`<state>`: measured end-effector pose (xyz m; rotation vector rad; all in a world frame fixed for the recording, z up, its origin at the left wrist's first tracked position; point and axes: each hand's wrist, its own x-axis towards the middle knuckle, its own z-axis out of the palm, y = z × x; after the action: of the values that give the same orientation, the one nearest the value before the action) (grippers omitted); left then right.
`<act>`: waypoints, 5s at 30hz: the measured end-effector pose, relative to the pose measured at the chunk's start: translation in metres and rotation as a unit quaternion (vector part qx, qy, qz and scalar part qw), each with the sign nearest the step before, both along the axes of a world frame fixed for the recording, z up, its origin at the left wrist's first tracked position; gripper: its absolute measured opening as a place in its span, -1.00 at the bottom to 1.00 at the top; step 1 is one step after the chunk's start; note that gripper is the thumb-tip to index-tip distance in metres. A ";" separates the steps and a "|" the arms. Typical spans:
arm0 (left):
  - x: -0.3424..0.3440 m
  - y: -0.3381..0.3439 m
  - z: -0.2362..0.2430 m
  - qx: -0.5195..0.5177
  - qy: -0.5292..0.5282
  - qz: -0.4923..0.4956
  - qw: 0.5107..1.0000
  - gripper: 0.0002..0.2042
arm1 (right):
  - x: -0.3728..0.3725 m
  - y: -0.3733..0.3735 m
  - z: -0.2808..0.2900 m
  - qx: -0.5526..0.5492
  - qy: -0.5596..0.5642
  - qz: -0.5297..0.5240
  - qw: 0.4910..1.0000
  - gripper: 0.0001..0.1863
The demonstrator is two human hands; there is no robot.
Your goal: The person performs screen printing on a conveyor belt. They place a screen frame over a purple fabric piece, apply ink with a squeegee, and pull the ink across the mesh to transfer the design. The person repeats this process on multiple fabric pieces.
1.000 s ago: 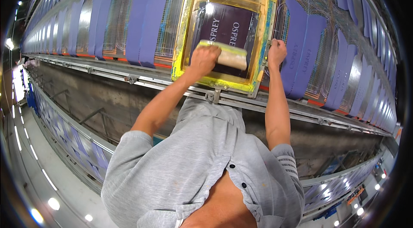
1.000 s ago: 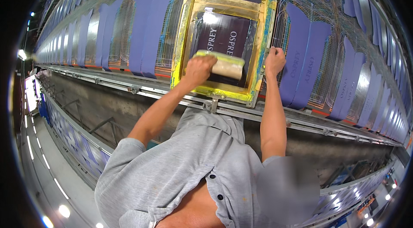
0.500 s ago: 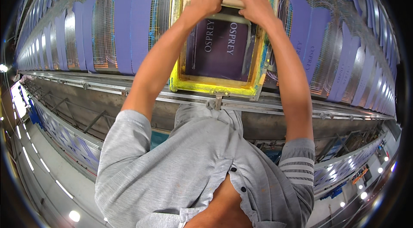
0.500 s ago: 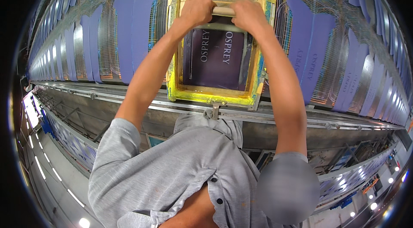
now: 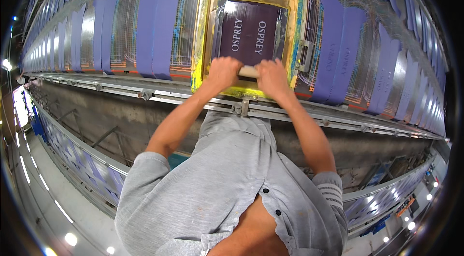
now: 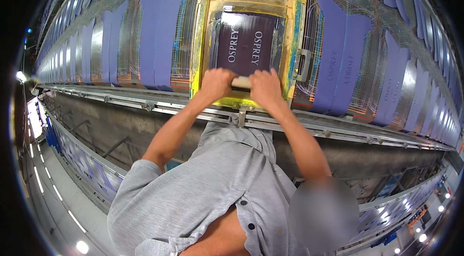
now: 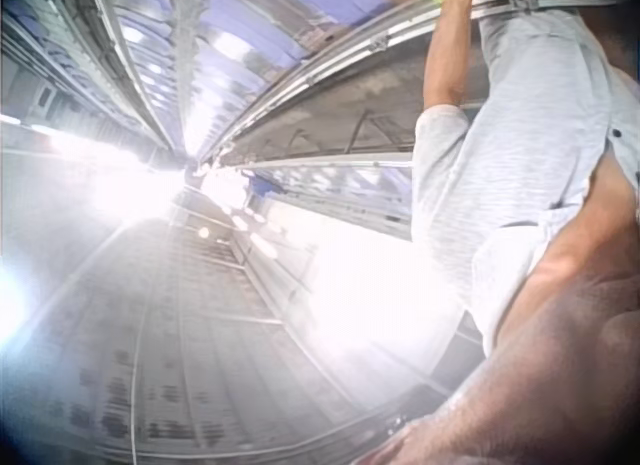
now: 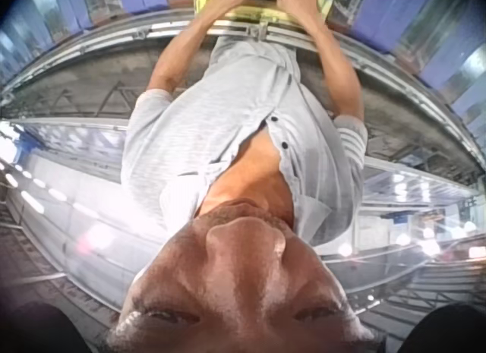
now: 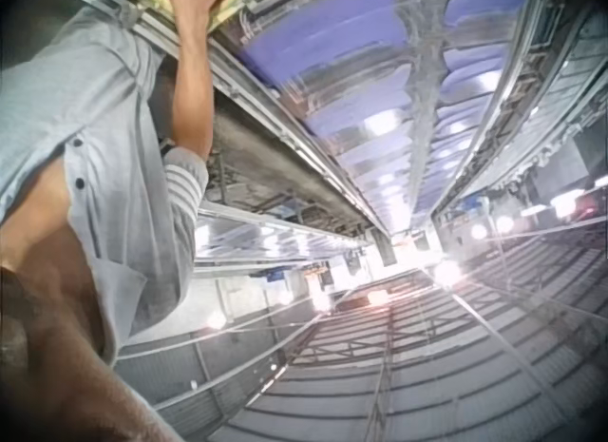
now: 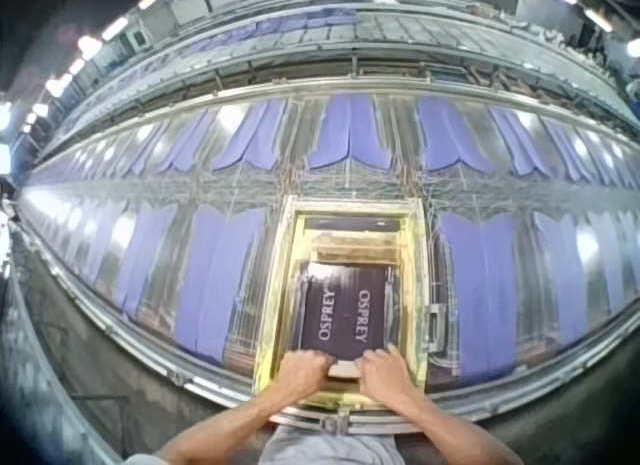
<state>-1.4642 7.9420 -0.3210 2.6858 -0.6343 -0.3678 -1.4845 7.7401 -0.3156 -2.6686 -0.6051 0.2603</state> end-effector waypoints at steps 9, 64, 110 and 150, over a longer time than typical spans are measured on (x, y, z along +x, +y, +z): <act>0.198 -0.025 0.000 0.039 -0.081 0.007 0.996 -0.79 | 0.198 -0.026 -0.007 -0.009 -0.031 -0.020 0.999 -0.78; -0.029 0.349 0.015 -0.039 -0.069 0.003 0.997 -0.61 | 0.111 0.225 -0.098 0.238 -0.071 -0.525 0.814 -0.64; 0.230 0.301 0.010 -0.012 -0.100 0.006 0.995 -0.88 | 0.235 0.299 0.000 0.008 -0.054 -0.013 0.998 -0.81; 0.040 0.667 0.044 -0.011 -0.060 0.012 0.998 -0.58 | 0.138 0.571 -0.043 0.377 -0.002 -0.531 0.759 -0.68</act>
<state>-1.4246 8.6090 -0.2775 2.7081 -0.6367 -0.1921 -1.3465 8.3113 -0.3590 -1.8033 0.7219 -0.2756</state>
